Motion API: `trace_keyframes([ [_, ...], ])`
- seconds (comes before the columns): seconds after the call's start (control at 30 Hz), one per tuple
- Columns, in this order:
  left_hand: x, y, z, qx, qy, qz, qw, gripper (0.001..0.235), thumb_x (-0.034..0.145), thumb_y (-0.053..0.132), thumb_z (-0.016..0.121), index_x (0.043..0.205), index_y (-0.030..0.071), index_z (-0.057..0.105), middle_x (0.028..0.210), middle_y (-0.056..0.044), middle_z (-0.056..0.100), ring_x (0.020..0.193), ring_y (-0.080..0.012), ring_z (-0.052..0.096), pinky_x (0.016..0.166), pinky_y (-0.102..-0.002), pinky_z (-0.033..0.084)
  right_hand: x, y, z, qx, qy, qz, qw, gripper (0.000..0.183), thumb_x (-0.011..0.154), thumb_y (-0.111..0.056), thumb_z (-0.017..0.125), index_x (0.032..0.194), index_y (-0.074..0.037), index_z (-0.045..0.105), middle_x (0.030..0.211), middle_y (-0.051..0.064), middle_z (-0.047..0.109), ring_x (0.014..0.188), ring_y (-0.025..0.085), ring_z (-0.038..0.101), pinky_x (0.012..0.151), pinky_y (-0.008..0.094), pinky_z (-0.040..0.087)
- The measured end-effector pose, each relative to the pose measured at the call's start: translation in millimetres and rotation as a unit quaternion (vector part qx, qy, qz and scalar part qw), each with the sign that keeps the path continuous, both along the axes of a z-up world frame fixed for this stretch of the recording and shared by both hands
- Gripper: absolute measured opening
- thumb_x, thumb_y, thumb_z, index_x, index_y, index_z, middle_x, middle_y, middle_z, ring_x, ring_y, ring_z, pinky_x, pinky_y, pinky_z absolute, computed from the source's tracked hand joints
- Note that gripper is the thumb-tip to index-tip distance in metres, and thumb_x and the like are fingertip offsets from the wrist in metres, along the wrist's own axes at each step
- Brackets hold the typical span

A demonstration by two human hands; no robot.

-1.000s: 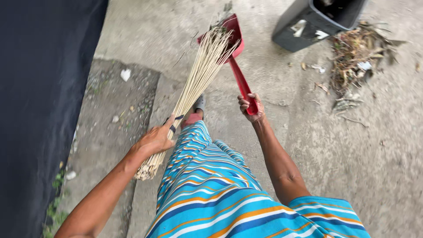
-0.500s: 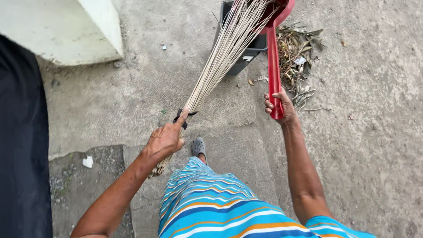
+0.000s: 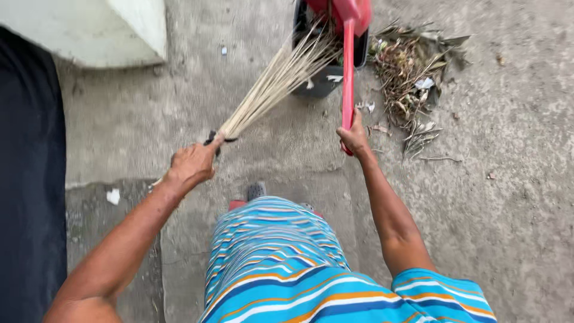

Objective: The person sweeps debris from a concrete surface using a traditional broom and a red dustpan. They gather leaves and small trash into the dustpan and then transfer the collected debris into a nearby black bin.

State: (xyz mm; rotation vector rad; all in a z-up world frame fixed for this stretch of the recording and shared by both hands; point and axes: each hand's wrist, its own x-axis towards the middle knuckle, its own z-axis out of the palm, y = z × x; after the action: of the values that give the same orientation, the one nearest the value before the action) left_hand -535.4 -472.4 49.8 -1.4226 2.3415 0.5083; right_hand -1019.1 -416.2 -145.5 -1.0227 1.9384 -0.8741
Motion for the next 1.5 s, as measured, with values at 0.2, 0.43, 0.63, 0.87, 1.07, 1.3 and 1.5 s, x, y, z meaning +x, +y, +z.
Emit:
trace_keyframes([
  [0.2,-51,36,30,0.019,-0.054,0.045,0.997,0.089,0.085,0.011,0.065,0.161,0.033,0.025,0.108,-0.023,0.072,0.103,-0.0437,0.069,0.092,-0.055,0.055,-44,33,42,-0.125,0.085,0.072,0.986,0.092,0.079,-0.011,0.068,0.159,-0.009,0.022,0.118,0.022,0.064,0.098,0.031,0.067,0.088,0.039,0.055],
  [0.43,-151,42,-4,0.083,-0.051,0.127,0.987,0.08,0.087,0.007,0.061,0.158,0.028,0.03,0.108,-0.018,0.074,0.104,-0.0372,0.072,0.09,-0.051,0.056,-56,98,180,-0.019,-0.115,0.027,0.993,0.098,0.078,-0.003,0.055,0.162,-0.019,0.008,0.088,0.015,0.056,0.057,0.023,0.058,0.046,0.038,0.055],
  [0.63,-209,30,-42,0.035,-0.02,0.123,0.992,0.078,0.088,0.004,0.056,0.158,0.021,0.026,0.11,-0.02,0.071,0.101,-0.0382,0.07,0.083,-0.052,0.057,-52,139,137,0.048,-0.144,0.032,0.988,0.096,0.08,-0.006,0.057,0.161,-0.018,0.007,0.082,0.016,0.056,0.053,0.024,0.057,0.044,0.038,0.051],
  [0.87,-174,92,3,0.051,-0.05,0.122,0.99,0.077,0.093,-0.003,0.046,0.162,0.024,0.023,0.093,-0.013,0.066,0.076,-0.0277,0.069,0.06,-0.043,0.056,-69,81,-3,0.028,0.062,0.149,0.986,0.102,0.087,-0.019,0.07,0.159,-0.005,-0.002,0.096,0.023,0.067,0.074,0.03,0.07,0.065,0.041,0.058],
  [1.07,-79,157,69,0.03,-0.119,0.171,0.978,0.075,0.102,0.007,0.046,0.162,0.044,0.024,0.091,-0.012,0.062,0.063,-0.0218,0.061,0.054,-0.037,0.053,-67,55,14,0.083,0.04,0.109,0.99,0.096,0.086,-0.017,0.066,0.159,-0.01,0.004,0.099,0.025,0.068,0.071,0.033,0.07,0.062,0.047,0.059],
  [1.3,-21,222,69,-0.036,-0.009,0.211,0.977,0.096,0.083,0.022,0.072,0.162,0.048,0.024,0.098,-0.018,0.065,0.083,-0.0377,0.069,0.075,-0.051,0.055,-76,84,-27,-0.092,0.047,0.115,0.988,0.099,0.082,-0.008,0.071,0.161,-0.007,0.012,0.137,0.028,0.055,0.111,0.036,0.066,0.09,0.043,0.057],
  [1.5,-29,218,-49,0.016,0.055,0.244,0.968,0.092,0.081,0.02,0.073,0.157,0.046,0.028,0.108,-0.015,0.071,0.095,-0.0378,0.069,0.081,-0.051,0.055,-90,88,-31,-0.231,0.02,0.147,0.962,0.099,0.087,0.004,0.067,0.165,-0.009,0.007,0.139,0.024,0.05,0.11,0.03,0.059,0.089,0.039,0.052],
])
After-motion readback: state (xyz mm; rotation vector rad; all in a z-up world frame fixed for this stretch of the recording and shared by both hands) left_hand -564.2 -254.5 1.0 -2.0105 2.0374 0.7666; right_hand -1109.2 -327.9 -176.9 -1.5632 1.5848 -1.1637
